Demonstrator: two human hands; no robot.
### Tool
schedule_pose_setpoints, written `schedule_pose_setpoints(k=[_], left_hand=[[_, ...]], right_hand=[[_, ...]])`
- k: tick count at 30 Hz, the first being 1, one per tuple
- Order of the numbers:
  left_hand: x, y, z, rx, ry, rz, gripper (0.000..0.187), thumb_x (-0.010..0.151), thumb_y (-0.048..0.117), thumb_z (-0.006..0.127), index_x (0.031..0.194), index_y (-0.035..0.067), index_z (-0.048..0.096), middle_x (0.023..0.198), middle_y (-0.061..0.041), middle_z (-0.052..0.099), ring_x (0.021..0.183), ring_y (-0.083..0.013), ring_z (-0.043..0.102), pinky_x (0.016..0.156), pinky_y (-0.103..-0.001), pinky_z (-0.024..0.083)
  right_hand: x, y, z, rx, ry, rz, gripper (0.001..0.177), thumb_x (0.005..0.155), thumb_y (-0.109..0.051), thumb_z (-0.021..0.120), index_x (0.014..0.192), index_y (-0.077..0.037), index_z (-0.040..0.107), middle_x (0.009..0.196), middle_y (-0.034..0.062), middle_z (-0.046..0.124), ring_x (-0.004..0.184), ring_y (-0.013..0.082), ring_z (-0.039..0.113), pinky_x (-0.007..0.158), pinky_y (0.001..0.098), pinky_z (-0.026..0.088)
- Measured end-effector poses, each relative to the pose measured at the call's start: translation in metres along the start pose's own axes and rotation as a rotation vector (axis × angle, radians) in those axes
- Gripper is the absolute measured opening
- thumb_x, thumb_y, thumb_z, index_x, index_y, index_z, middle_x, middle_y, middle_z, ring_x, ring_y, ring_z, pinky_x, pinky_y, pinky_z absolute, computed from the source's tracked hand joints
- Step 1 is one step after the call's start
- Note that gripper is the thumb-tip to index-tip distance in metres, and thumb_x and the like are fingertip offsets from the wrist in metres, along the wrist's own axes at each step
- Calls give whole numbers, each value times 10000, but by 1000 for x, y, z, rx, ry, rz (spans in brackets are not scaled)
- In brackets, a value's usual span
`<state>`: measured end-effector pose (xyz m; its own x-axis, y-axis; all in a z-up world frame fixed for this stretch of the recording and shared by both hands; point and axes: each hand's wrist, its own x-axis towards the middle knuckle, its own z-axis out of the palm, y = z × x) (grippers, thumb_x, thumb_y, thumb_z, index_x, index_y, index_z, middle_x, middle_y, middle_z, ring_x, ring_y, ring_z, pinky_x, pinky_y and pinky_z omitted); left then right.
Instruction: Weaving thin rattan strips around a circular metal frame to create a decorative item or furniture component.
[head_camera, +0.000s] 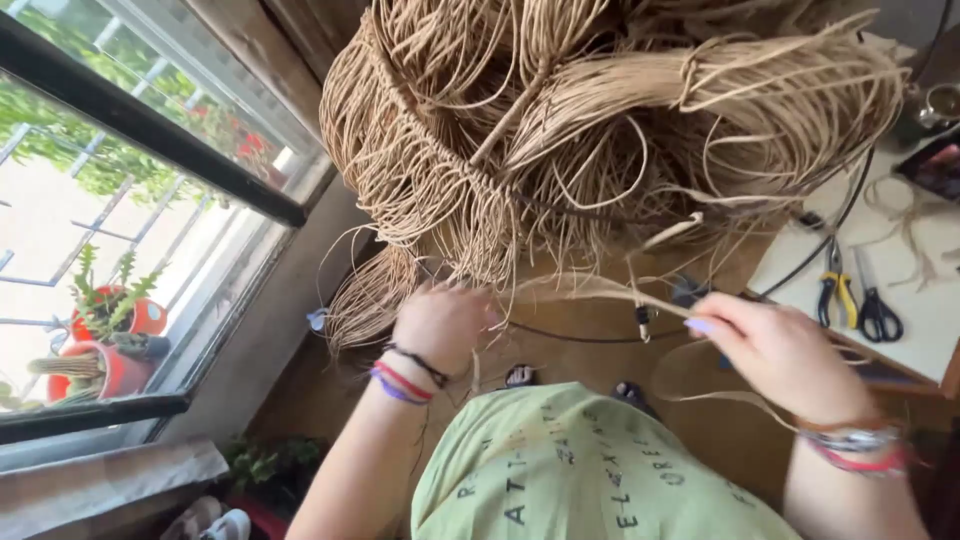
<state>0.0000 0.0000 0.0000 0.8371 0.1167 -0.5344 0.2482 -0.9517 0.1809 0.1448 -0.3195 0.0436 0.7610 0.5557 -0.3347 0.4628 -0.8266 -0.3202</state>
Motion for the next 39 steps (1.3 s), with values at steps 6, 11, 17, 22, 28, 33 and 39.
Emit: schedule_pose_setpoints(k=[6, 11, 17, 22, 28, 33, 39], left_hand=[[3, 88, -3, -371, 486, 583, 590, 983, 461, 489, 1443, 92, 464, 690, -64, 707, 504, -277, 682, 414, -470, 534], [31, -21, 9, -93, 334, 295, 279, 950, 310, 560, 1192, 291, 698, 1007, 56, 724, 672, -202, 729, 510, -384, 597], [14, 54, -18, -266, 267, 456, 888, 880, 468, 709, 1586, 184, 252, 1362, -198, 513, 1182, -415, 538, 1012, -563, 429], [33, 12, 11, -172, 432, 518, 254, 1013, 411, 530, 1210, 297, 643, 841, 60, 744, 772, -242, 765, 683, -404, 627], [33, -17, 7, 116, 353, 335, 281, 1011, 405, 502, 1233, 350, 665, 828, 49, 761, 808, -226, 767, 776, -400, 600], [41, 51, 0, -277, 174, 462, 553, 979, 461, 541, 1450, 210, 396, 908, -114, 742, 845, -425, 745, 788, -557, 604], [56, -24, 11, -43, 624, 560, 101, 1023, 307, 535, 1032, 245, 615, 690, 20, 717, 601, -250, 734, 550, -391, 600]], right_hand=[[14, -54, 25, 103, -22, -287, 167, 919, -309, 640, 982, -182, 728, 878, 73, 805, 790, 276, 767, 729, 443, 512], [7, -11, -3, 2, -52, -8, 216, 960, -377, 553, 974, -292, 751, 826, -116, 836, 740, 128, 791, 791, 303, 548], [36, -40, 54, 68, 3, -273, 165, 953, -288, 584, 920, -210, 725, 834, -12, 807, 807, 240, 762, 771, 405, 571], [30, -44, 19, 162, 6, -232, 120, 930, -228, 633, 959, -177, 738, 853, 80, 813, 909, 328, 763, 744, 478, 619], [51, -51, 50, 162, -52, -267, 170, 952, -206, 611, 979, -130, 760, 851, 85, 825, 868, 331, 772, 764, 459, 614], [63, -73, 49, 271, 3, -386, 204, 937, -191, 647, 1076, -105, 768, 987, 168, 793, 969, 357, 752, 794, 464, 611], [67, -2, 61, 1129, -166, -142, 227, 1015, -53, 521, 1138, 64, 671, 715, -46, 483, 499, 0, 419, 335, 182, 425]])
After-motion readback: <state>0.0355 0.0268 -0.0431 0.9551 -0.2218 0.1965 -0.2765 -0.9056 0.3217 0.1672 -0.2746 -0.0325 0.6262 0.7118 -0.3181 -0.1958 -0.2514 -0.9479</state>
